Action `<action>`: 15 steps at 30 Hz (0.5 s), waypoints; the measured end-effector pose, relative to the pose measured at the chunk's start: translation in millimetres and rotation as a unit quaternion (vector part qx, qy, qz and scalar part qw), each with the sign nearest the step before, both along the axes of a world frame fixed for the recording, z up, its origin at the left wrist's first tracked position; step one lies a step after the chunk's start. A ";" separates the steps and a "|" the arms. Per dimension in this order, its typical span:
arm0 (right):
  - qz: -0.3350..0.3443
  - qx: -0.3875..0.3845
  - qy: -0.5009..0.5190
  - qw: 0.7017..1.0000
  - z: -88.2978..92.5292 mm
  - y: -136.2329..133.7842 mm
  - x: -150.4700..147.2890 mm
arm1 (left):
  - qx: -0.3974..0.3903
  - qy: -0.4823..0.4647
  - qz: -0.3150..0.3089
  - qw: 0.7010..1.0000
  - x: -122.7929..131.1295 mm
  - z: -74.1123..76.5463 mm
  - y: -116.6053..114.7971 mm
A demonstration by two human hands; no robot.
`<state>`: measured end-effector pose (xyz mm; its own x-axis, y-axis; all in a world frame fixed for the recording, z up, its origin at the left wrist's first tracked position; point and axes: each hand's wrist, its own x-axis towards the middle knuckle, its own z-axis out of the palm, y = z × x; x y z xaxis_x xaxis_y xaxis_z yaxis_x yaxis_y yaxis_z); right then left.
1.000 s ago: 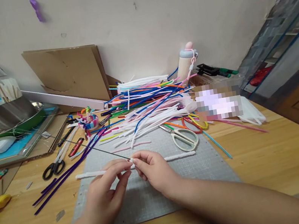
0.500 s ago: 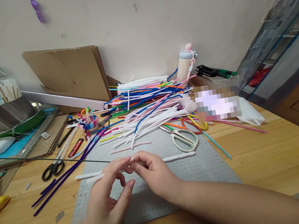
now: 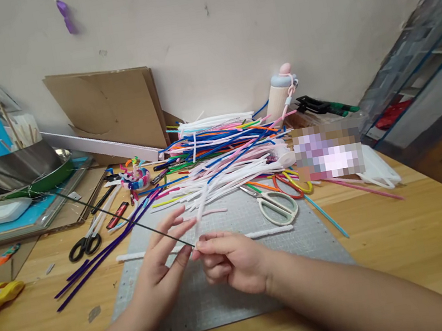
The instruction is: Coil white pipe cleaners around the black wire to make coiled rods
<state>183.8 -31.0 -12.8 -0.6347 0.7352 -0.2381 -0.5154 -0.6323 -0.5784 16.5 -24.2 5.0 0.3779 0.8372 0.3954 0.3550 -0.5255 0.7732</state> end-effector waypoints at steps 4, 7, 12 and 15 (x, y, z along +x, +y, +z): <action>0.093 -0.008 0.044 0.995 1.1 -0.5 4.7 | -0.120 -0.079 -0.037 0.989 -1.7 1.3 1.6; 0.123 -0.018 0.058 0.991 1.9 -0.5 5.8 | -0.311 -0.185 -0.082 0.929 -0.9 1.9 1.2; 0.101 -0.019 0.073 0.992 1.7 -1.8 3.2 | -0.413 -0.293 -0.024 0.862 3.8 -0.1 0.8; 0.029 -0.007 0.072 0.997 -0.3 -2.4 0.5 | -0.412 -0.303 0.020 0.859 6.5 1.3 0.7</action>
<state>184.3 -33.4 -13.1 -0.7038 0.6941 -0.1512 -0.5554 -0.6704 -0.4921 22.9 -23.5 6.4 0.2756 0.9350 -0.2233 -0.2382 0.2914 0.9265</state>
